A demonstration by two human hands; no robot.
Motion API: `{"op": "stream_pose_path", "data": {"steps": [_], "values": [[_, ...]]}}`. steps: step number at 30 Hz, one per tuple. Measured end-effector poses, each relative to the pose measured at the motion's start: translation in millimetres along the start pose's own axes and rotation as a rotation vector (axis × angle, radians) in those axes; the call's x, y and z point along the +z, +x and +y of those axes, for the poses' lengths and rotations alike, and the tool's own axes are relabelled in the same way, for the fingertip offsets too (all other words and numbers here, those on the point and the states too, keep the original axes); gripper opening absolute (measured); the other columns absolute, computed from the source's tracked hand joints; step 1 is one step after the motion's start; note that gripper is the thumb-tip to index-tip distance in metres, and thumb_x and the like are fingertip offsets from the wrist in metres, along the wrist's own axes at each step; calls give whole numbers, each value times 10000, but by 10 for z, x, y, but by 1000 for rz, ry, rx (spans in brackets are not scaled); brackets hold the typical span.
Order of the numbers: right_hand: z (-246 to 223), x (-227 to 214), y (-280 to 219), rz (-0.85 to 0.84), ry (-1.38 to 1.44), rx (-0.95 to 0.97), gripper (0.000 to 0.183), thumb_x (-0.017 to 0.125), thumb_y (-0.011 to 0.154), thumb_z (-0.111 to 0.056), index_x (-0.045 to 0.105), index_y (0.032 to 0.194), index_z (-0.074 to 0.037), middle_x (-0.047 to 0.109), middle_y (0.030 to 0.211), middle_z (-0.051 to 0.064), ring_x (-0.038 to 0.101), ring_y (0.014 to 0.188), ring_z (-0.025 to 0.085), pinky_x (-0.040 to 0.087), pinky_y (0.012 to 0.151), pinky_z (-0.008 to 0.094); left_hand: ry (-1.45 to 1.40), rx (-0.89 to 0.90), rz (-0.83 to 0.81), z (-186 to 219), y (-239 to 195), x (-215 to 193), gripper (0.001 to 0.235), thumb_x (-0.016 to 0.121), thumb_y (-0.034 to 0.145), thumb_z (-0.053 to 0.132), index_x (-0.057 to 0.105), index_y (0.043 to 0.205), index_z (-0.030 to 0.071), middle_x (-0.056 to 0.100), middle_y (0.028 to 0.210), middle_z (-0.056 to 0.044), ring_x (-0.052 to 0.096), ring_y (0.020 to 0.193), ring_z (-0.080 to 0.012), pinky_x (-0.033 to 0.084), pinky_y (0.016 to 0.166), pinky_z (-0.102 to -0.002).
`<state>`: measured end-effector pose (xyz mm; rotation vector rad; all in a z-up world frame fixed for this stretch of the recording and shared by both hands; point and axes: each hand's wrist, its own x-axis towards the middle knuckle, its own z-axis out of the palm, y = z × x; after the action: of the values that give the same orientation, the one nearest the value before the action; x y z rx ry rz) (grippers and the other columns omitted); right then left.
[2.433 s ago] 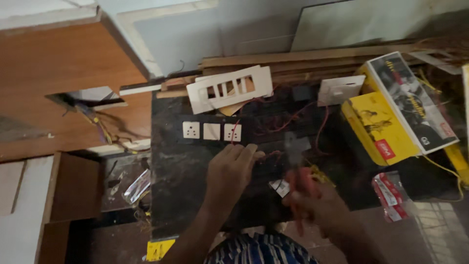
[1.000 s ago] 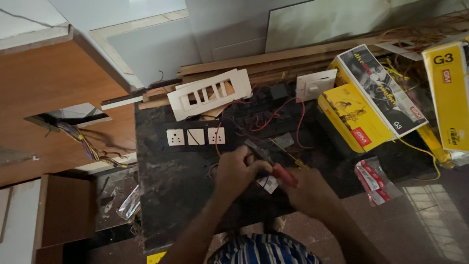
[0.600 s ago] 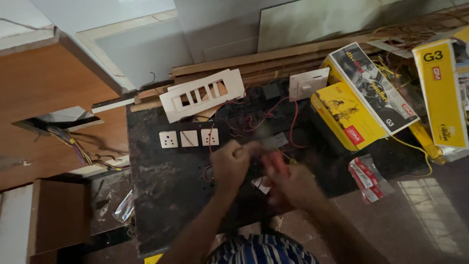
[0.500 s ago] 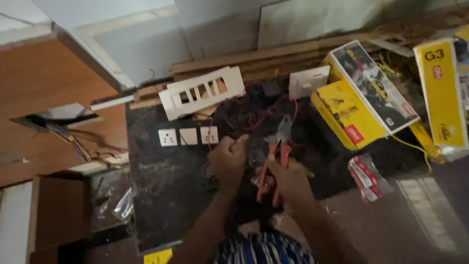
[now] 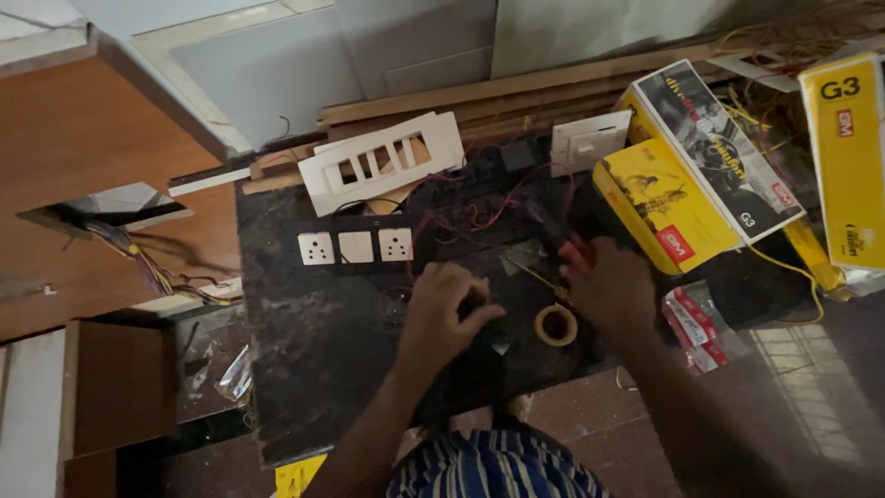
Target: The person prepares and connects electrical wires to several switch and socket panels using a screwdriver and wire cutters.
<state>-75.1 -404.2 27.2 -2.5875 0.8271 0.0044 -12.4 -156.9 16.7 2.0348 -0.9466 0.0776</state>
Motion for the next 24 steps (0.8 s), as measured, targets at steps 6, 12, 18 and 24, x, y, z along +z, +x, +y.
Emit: {"op": "stream_pose_path", "data": {"steps": [6, 12, 18, 24], "values": [[19, 110, -179, 271, -13, -352, 575, 781, 819, -308, 624, 1291, -20, 613, 1204, 265, 574, 1112, 445, 469, 951, 534, 117, 198, 41, -75, -237, 112, 193, 821, 884, 293, 733, 905, 123, 675, 945, -15, 544, 857, -223, 403, 769, -401], [86, 217, -220, 69, 0, -424, 320, 759, 836, -255, 719, 1106, -87, 657, 1153, 162, 612, 1141, 367, 488, 994, 489, 59, 242, -7, -96, -248, -18, 378, 832, 840, 316, 745, 1133, 94, 673, 995, -28, 565, 940, -242, 419, 833, -410], [155, 289, -110, 155, -48, -520, 194, 725, 848, -208, 732, 1001, -89, 645, 1080, 125, 605, 1156, 355, 497, 978, 469, -27, 303, -98, -164, -266, -124, 353, 852, 767, 326, 724, 1011, 107, 670, 1078, -47, 574, 1015, -260, 425, 895, -420], [20, 259, -141, 112, -118, -405, 151, 703, 884, -223, 716, 965, -96, 614, 1055, 123, 590, 1135, 352, 515, 918, 475, 241, 437, -43, -218, -415, 19, 127, 785, 889, 181, 681, 898, 109, 652, 1094, -38, 571, 986, -229, 425, 832, -407]]}}
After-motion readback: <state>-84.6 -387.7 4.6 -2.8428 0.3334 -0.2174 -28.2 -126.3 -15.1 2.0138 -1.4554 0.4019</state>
